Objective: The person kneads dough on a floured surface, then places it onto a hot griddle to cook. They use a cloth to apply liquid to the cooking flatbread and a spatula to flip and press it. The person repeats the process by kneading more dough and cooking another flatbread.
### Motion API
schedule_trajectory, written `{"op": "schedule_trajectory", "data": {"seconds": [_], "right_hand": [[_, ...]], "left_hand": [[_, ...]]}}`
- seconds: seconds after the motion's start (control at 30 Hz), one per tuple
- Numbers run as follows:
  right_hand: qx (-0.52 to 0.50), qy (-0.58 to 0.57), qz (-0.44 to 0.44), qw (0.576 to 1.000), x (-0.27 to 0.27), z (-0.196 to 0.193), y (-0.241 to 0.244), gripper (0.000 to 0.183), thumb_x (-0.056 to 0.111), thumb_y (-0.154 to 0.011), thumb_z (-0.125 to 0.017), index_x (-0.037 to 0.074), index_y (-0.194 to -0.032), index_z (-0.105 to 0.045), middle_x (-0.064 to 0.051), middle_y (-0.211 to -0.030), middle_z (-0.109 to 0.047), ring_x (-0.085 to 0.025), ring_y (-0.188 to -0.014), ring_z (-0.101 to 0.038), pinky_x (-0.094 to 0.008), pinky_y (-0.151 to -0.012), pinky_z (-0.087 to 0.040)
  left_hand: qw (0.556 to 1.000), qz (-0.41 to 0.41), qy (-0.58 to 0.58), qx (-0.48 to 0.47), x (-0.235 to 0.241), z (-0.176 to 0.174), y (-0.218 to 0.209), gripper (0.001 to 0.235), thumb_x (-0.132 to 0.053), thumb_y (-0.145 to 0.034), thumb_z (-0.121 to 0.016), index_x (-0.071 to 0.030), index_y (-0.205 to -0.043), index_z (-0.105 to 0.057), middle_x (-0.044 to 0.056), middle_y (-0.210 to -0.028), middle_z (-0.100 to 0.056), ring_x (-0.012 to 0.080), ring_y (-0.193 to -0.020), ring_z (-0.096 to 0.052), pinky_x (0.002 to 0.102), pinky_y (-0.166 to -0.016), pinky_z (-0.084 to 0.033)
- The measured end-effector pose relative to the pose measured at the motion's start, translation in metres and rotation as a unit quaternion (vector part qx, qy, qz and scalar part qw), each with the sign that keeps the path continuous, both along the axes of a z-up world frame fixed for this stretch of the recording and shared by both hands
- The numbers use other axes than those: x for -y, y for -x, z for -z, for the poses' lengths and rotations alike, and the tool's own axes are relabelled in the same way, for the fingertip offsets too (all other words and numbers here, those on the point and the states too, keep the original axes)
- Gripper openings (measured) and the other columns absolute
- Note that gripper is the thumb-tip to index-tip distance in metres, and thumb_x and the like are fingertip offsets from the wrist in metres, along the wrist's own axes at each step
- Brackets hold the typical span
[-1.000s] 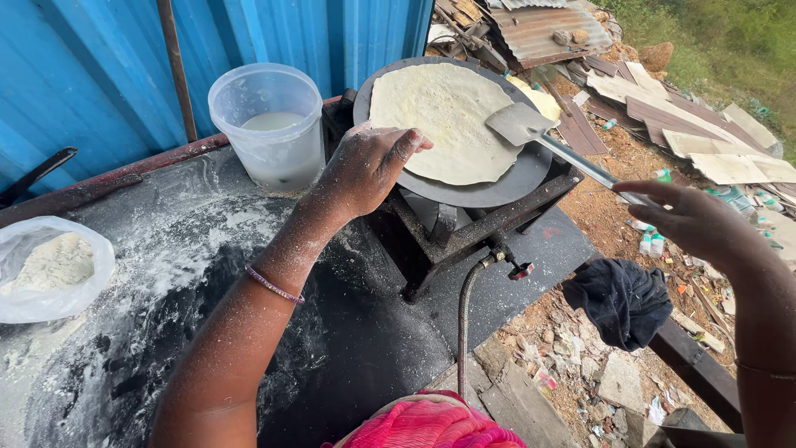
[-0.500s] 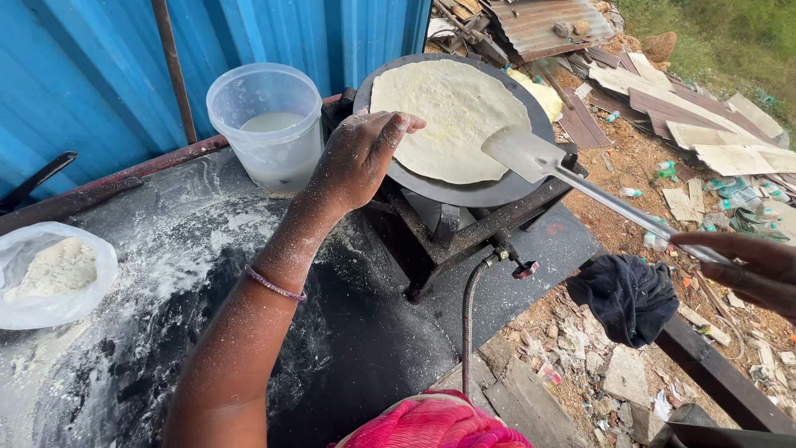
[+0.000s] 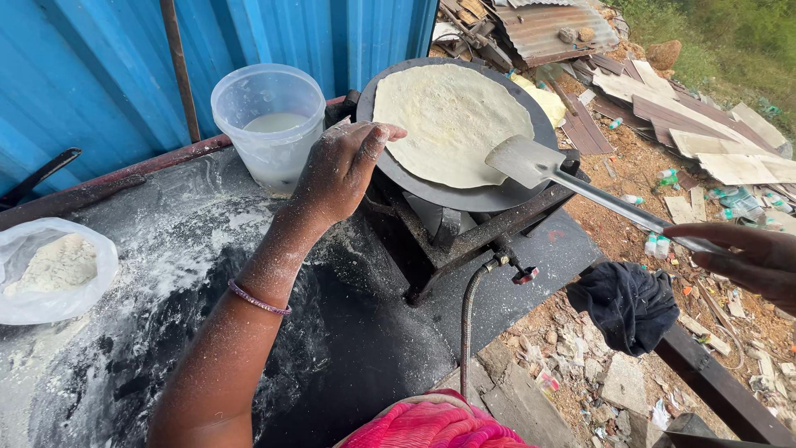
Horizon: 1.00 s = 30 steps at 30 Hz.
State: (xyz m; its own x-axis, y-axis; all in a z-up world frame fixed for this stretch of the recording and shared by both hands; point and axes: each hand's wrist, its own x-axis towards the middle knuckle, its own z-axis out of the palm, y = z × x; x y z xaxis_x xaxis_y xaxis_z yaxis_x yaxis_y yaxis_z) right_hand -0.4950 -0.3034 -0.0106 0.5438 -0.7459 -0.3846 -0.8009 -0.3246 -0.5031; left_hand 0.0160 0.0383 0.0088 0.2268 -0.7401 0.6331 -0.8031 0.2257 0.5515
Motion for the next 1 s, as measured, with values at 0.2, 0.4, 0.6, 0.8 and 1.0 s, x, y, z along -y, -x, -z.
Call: {"op": "schedule_trajectory", "data": {"seconds": [0.2, 0.4, 0.6, 0.8, 1.0], "right_hand": [[0.011, 0.003, 0.011, 1.0, 0.049, 0.049, 0.062, 0.049, 0.031, -0.1, -0.065, 0.022, -0.148, -0.068, -0.017, -0.084, -0.069, -0.019, -0.051, -0.046, -0.036, -0.046, -0.04], [-0.006, 0.053, 0.013, 0.999, 0.052, 0.06, 0.083, 0.049, 0.033, -0.101, -0.067, 0.021, -0.148, -0.069, -0.016, -0.091, -0.071, -0.022, -0.05, -0.051, -0.039, -0.045, -0.046], [-0.012, 0.093, -0.023, 0.995, 0.062, 0.066, 0.089, 0.048, 0.033, -0.098, -0.065, 0.017, -0.143, -0.067, -0.019, -0.112, -0.077, -0.027, -0.076, -0.069, -0.041, -0.065, -0.058], [0.02, 0.022, 0.0, 1.0, 0.085, 0.086, 0.131, 0.049, 0.027, -0.096, -0.062, 0.012, -0.142, -0.066, -0.022, -0.125, -0.074, -0.03, -0.105, -0.072, -0.045, -0.091, -0.054], [-0.038, 0.048, -0.019, 0.998, 0.113, 0.07, 0.112, 0.045, 0.028, -0.097, -0.065, 0.015, -0.14, -0.068, -0.02, -0.129, -0.075, -0.03, -0.114, -0.071, -0.047, -0.104, -0.049]], "left_hand": [[1.0, 0.007, 0.013, 0.02, 0.007, -0.003, 0.012, 0.056, -0.041, -0.114, -0.029, -0.007, -0.122, -0.073, 0.018, -0.113, -0.074, 0.037, -0.111, -0.068, 0.048, -0.102, -0.05], [0.996, 0.029, 0.067, 0.048, 0.002, -0.009, 0.018, 0.053, -0.039, -0.117, -0.03, -0.005, -0.124, -0.071, 0.017, -0.122, -0.073, 0.0371, -0.12, -0.066, 0.049, -0.108, -0.048], [0.995, 0.034, 0.087, 0.041, -0.016, -0.011, 0.025, 0.051, -0.036, -0.117, -0.029, -0.005, -0.126, -0.069, 0.016, -0.126, -0.072, 0.0363, -0.124, -0.066, 0.049, -0.111, -0.048], [0.995, -0.011, 0.1, -0.005, -0.061, 0.027, 0.037, 0.049, -0.032, -0.117, -0.029, -0.007, -0.122, -0.07, 0.01, -0.122, -0.074, 0.0288, -0.117, -0.069, 0.047, -0.11, -0.049], [0.992, -0.059, 0.055, -0.096, -0.088, 0.081, 0.049, 0.049, -0.028, -0.112, -0.029, -0.007, -0.115, -0.074, 0.009, -0.116, -0.075, 0.024, -0.099, -0.069, 0.04, -0.092, -0.055]]}}
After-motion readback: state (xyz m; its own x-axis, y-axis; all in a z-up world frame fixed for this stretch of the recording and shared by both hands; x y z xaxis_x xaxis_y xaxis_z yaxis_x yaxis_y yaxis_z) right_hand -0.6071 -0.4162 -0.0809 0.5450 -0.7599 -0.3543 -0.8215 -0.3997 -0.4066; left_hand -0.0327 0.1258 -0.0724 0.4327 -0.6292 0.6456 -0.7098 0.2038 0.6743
